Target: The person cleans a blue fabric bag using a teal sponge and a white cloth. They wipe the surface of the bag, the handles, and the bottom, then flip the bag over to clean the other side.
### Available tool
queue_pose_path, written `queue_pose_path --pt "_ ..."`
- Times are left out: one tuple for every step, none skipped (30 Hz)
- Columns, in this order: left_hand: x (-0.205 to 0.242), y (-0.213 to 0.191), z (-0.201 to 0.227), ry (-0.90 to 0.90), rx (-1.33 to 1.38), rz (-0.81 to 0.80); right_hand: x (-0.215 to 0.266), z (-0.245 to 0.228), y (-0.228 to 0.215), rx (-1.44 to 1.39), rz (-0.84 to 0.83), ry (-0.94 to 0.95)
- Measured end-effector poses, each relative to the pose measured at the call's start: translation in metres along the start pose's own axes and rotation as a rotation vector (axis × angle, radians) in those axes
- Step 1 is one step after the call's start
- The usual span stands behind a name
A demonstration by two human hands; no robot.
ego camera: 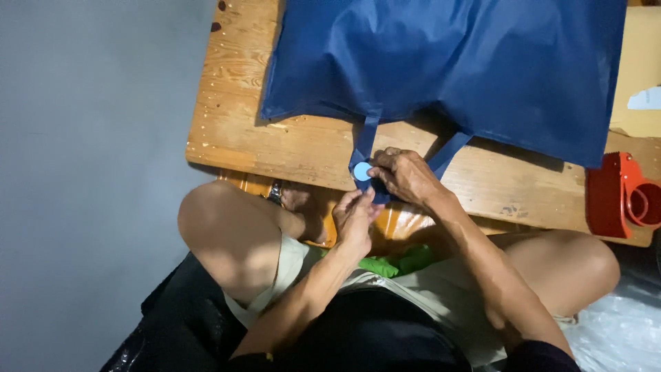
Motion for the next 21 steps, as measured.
queue_pose_path --pt "-0.007 -0.006 -0.005 0.006 0.003 -0.001 -0.001 0.001 0.002 0.002 0.002 -0.006" --pt "-0.013 -0.012 -0.010 0.028 -0.056 -0.026 -0.001 0.001 0.005 -0.011 0.028 0.006" --pt "-0.020 -0.018 -0.016 0.050 -0.116 -0.052 -0.001 0.003 0.007 -0.024 0.055 0.017" --pt "-0.017 -0.019 -0.013 0.048 -0.119 -0.052 -0.002 0.004 0.009 -0.027 0.055 0.021" --pt "-0.015 -0.020 -0.010 0.060 -0.144 -0.063 -0.003 0.004 0.010 -0.020 0.080 0.035" --pt "-0.014 -0.020 -0.006 0.074 -0.165 -0.076 -0.006 0.005 0.011 -0.009 0.105 0.046" --pt "-0.017 -0.024 -0.010 0.075 -0.166 -0.077 -0.003 0.001 0.010 -0.009 0.106 0.046" --pt "-0.022 -0.026 -0.012 0.061 -0.173 -0.063 -0.003 -0.002 0.007 0.009 0.102 0.053" --pt "-0.027 -0.028 -0.015 0.047 -0.180 -0.049 -0.002 -0.005 0.005 0.027 0.099 0.059" --pt "-0.021 -0.025 -0.010 0.050 -0.180 -0.045 -0.001 -0.007 0.002 0.025 0.098 0.054" --pt "-0.016 -0.024 -0.006 0.053 -0.162 -0.026 0.000 -0.010 0.001 0.023 0.043 0.040" --pt "-0.011 -0.021 -0.003 0.053 -0.147 -0.012 0.003 -0.011 0.000 0.022 -0.009 0.030" --pt "-0.013 -0.022 -0.001 0.054 -0.148 -0.013 0.003 -0.013 0.001 0.021 -0.008 0.030" --pt "-0.015 -0.021 0.002 0.084 -0.193 -0.017 0.003 -0.014 0.000 0.012 -0.007 0.033" --pt "-0.017 -0.020 0.005 0.115 -0.238 -0.022 0.004 -0.015 -0.002 0.004 -0.006 0.036" --pt "-0.021 -0.023 0.000 0.117 -0.236 -0.023 0.003 -0.011 0.002 0.006 -0.005 0.034" --pt "-0.025 -0.025 -0.003 0.144 -0.252 -0.039 0.003 -0.008 0.004 0.031 0.016 0.029" --pt "-0.030 -0.027 -0.006 0.174 -0.269 -0.056 0.001 -0.005 0.006 0.054 0.040 0.023" --pt "-0.032 -0.028 -0.006 0.177 -0.269 -0.058 -0.003 -0.004 0.007 0.056 0.044 0.022" --pt "-0.033 -0.030 -0.006 0.181 -0.255 -0.054 -0.005 -0.002 0.007 0.080 0.061 0.048" --pt "-0.034 -0.031 -0.006 0.184 -0.242 -0.050 -0.007 0.001 0.008 0.105 0.077 0.074"
Point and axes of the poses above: each hand's wrist, its own x-axis away from the middle knuckle, its own y-axis out of the palm, z = x × y, the point moved 3 cm from there along -x, towards the middle knuckle, and after that the axes turned 1 degree about -z, right-handed, at the moved point
